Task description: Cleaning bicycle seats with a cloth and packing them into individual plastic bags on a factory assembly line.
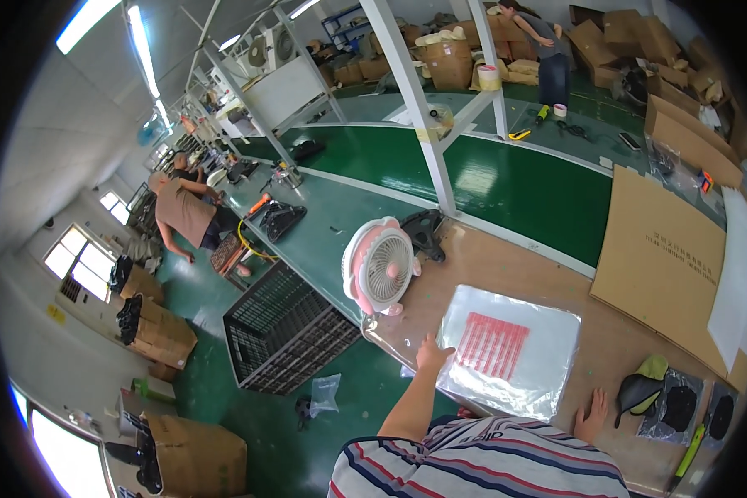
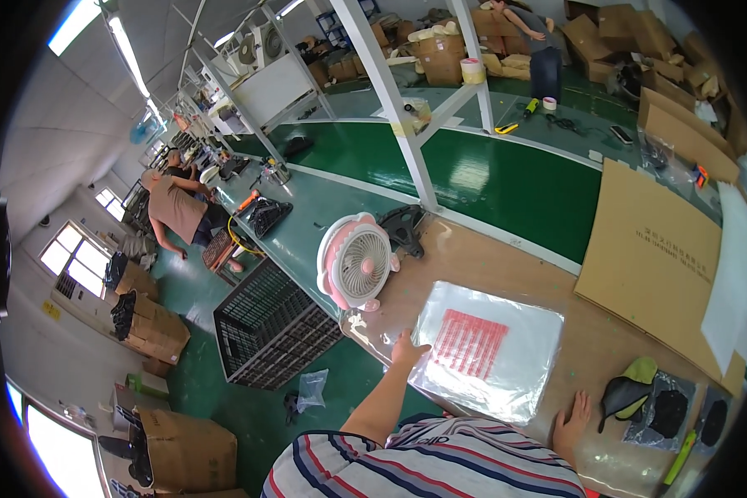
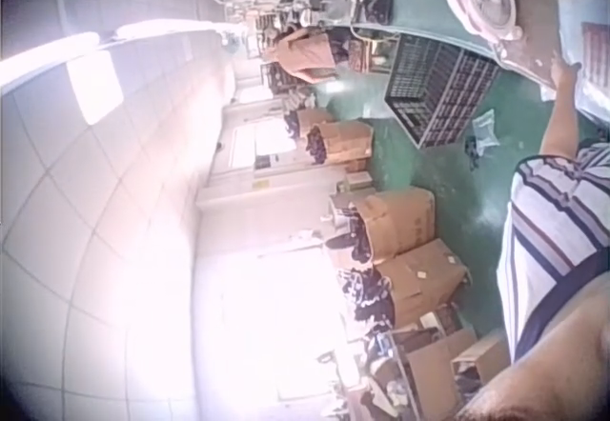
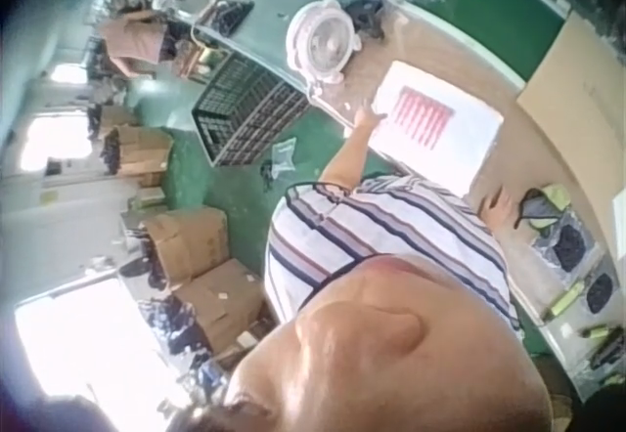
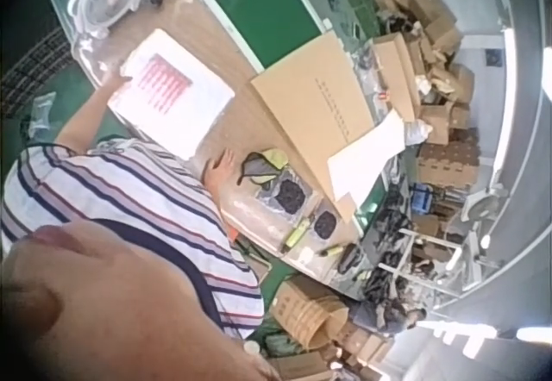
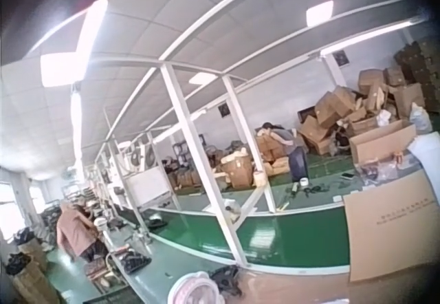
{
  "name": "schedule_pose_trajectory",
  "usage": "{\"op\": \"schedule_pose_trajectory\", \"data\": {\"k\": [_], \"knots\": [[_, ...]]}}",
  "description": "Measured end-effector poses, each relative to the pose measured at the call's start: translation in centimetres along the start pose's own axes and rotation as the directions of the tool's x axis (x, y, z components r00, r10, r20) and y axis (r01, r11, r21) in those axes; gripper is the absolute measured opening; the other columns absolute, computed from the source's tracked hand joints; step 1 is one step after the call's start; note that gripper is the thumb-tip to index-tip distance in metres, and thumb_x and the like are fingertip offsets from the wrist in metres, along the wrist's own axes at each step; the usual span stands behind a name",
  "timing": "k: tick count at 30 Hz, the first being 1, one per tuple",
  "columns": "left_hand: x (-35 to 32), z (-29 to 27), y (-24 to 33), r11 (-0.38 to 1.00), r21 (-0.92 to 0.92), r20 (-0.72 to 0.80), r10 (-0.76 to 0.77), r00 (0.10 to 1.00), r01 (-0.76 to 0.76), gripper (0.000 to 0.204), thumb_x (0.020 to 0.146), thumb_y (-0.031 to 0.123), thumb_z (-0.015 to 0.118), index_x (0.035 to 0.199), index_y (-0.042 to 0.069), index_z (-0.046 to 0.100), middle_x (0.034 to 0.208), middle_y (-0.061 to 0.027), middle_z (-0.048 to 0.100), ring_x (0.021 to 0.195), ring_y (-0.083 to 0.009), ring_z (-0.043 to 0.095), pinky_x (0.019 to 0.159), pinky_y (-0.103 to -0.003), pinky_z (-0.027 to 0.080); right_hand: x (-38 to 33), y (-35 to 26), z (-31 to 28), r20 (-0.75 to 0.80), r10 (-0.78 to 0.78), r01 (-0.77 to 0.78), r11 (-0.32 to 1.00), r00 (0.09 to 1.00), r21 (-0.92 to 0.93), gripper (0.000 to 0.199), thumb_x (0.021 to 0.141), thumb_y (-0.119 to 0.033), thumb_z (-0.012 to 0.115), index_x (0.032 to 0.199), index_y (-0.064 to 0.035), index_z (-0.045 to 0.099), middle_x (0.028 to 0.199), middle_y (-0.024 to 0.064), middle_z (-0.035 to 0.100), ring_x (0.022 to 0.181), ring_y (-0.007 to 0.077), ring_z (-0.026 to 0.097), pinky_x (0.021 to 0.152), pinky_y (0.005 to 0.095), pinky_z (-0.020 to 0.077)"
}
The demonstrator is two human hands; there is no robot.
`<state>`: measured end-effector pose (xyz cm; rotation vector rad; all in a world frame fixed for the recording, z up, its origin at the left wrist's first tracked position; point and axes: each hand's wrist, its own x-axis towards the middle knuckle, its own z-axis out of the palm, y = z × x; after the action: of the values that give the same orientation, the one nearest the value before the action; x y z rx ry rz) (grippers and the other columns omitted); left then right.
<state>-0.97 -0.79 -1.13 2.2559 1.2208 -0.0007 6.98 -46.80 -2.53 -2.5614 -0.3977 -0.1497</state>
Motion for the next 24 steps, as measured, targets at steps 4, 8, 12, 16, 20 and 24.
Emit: {"op": "schedule_pose_trajectory", "data": {"k": [4,8,12,16,20,24], "knots": [[0.0,0.0,0.0,1.0,-0.002,0.005,0.017,1.0,-0.017,0.081,0.064,0.039,0.078,0.126,0.005,0.04,0.121,-0.0211,0.052,0.108,-0.036,0.054,0.089,-0.043,0.046,-0.1,0.2,0.2,0.008,0.015,-0.015,1.0,1.0,-0.005,0.058,0.076,-0.01,0.055,0.132,-0.0045,0.041,0.137,0.0163,0.04,0.131,0.0348,0.029,0.109,0.0455,0.0193],[-0.2,0.0,-0.1,1.0,-0.028,0.001,0.002,1.0,-0.002,0.077,0.064,0.037,0.078,0.124,0.004,0.042,0.121,-0.0227,0.051,0.109,-0.0363,0.053,0.09,-0.041,0.045,-0.2,0.2,0.1,0.01,0.017,-0.017,1.0,1.0,-0.003,0.059,0.076,-0.01,0.055,0.133,-0.0048,0.04,0.138,0.0158,0.039,0.131,0.0343,0.029,0.109,0.0452,0.0188],[-0.4,0.1,0.1,1.0,-0.025,-0.003,0.008,1.0,-0.008,0.078,0.064,0.037,0.077,0.124,0.003,0.042,0.12,-0.0235,0.051,0.109,-0.0374,0.052,0.09,-0.042,0.044,-0.3,0.2,-0.1,0.021,0.017,-0.017,1.0,1.0,-0.012,0.059,0.076,-0.01,0.054,0.133,-0.0046,0.04,0.138,0.0158,0.039,0.132,0.0344,0.028,0.109,0.0449,0.0188],[0.0,0.1,-0.2,0.999,0.023,-0.013,0.039,0.999,-0.039,0.079,0.065,0.042,0.076,0.125,0.003,0.04,0.118,-0.022,0.053,0.107,-0.0372,0.054,0.089,-0.044,0.046,-0.1,-0.4,-0.5,0.053,0.05,-0.048,0.998,0.997,-0.028,0.059,0.076,-0.01,0.054,0.133,-0.0043,0.04,0.138,0.0164,0.038,0.132,0.0347,0.028,0.109,0.0447,0.0192],[0.2,0.4,-0.2,0.999,0.02,-0.015,0.045,0.999,-0.044,0.078,0.065,0.042,0.075,0.124,0.003,0.04,0.117,-0.022,0.053,0.107,-0.0373,0.053,0.089,-0.044,0.045,0.1,-0.7,-0.7,0.046,0.046,-0.045,0.999,0.998,-0.026,0.058,0.076,-0.01,0.054,0.133,-0.0045,0.04,0.138,0.0169,0.038,0.132,0.035,0.028,0.109,0.0446,0.0199],[0.0,-0.2,0.0,0.999,0.02,-0.004,0.025,1.0,-0.025,0.082,0.064,0.042,0.076,0.127,0.004,0.04,0.12,-0.0229,0.051,0.108,-0.0378,0.052,0.09,-0.043,0.045,0.4,-0.8,-0.6,0.046,0.024,-0.023,0.999,0.999,-0.03,0.059,0.076,-0.01,0.055,0.133,-0.0046,0.04,0.138,0.0168,0.038,0.132,0.035,0.028,0.108,0.0447,0.0201]]}}
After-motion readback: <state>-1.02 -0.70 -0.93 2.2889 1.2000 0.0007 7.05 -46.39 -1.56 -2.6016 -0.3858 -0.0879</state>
